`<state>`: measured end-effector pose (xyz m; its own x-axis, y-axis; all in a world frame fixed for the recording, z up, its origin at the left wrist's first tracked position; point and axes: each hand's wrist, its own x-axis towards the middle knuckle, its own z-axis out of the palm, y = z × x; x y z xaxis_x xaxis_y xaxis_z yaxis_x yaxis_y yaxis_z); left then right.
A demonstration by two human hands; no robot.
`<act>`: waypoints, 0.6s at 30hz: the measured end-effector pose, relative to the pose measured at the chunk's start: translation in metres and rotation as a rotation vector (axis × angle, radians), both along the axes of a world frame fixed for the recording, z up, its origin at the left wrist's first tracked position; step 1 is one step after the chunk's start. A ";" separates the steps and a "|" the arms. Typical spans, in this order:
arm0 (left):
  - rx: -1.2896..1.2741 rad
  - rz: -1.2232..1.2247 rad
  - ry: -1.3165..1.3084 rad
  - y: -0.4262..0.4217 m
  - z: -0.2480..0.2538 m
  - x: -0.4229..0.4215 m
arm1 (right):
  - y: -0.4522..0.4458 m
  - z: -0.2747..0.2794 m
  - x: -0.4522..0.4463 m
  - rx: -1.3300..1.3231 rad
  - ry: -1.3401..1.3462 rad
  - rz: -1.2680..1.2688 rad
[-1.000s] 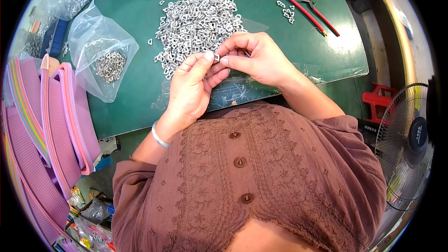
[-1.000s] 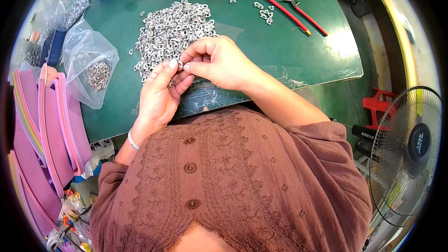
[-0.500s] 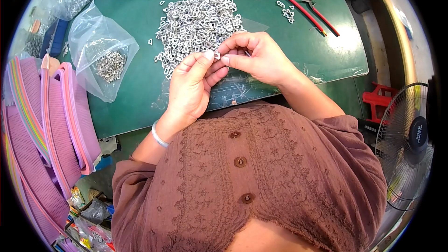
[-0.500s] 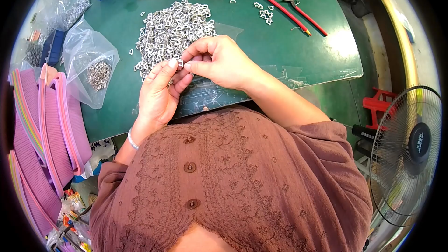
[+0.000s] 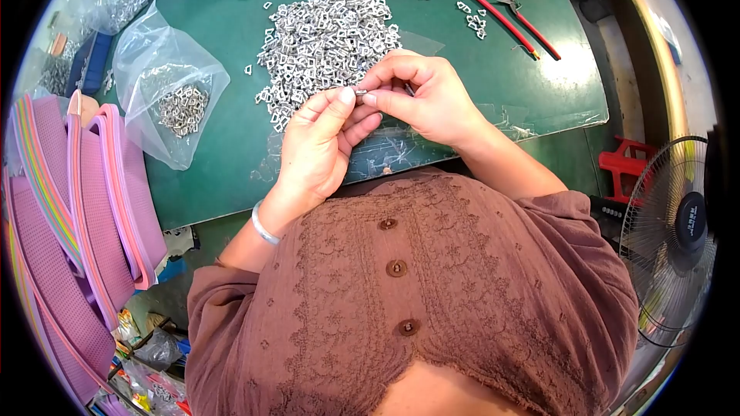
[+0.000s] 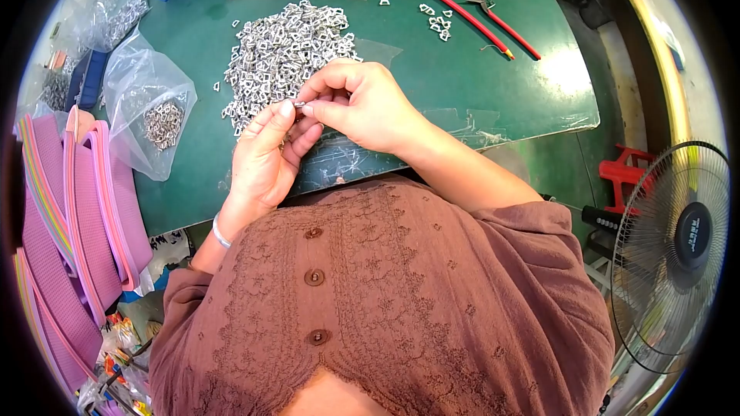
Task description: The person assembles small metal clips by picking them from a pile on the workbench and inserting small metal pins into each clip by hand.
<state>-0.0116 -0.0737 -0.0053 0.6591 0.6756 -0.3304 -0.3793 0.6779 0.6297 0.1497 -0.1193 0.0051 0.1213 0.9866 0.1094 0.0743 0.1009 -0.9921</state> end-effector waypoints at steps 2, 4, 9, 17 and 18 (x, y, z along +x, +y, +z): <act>-0.005 -0.008 -0.004 0.000 0.000 0.000 | 0.000 0.000 0.000 0.005 -0.007 0.003; -0.011 -0.013 -0.001 0.000 0.000 0.000 | 0.000 -0.001 0.001 0.004 -0.021 0.004; -0.040 -0.003 -0.033 0.001 -0.001 0.000 | -0.001 0.000 0.000 0.025 -0.041 -0.005; -0.173 -0.007 -0.101 0.007 0.004 0.000 | 0.002 0.006 0.009 -0.148 0.620 0.027; -0.216 -0.008 -0.172 0.009 0.004 0.000 | 0.002 0.008 0.013 -0.155 0.690 0.064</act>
<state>-0.0113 -0.0652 -0.0017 0.7231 0.5961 -0.3491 -0.4624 0.7931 0.3965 0.1623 -0.1176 0.0131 0.0536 0.9921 -0.1138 -0.5773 -0.0622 -0.8141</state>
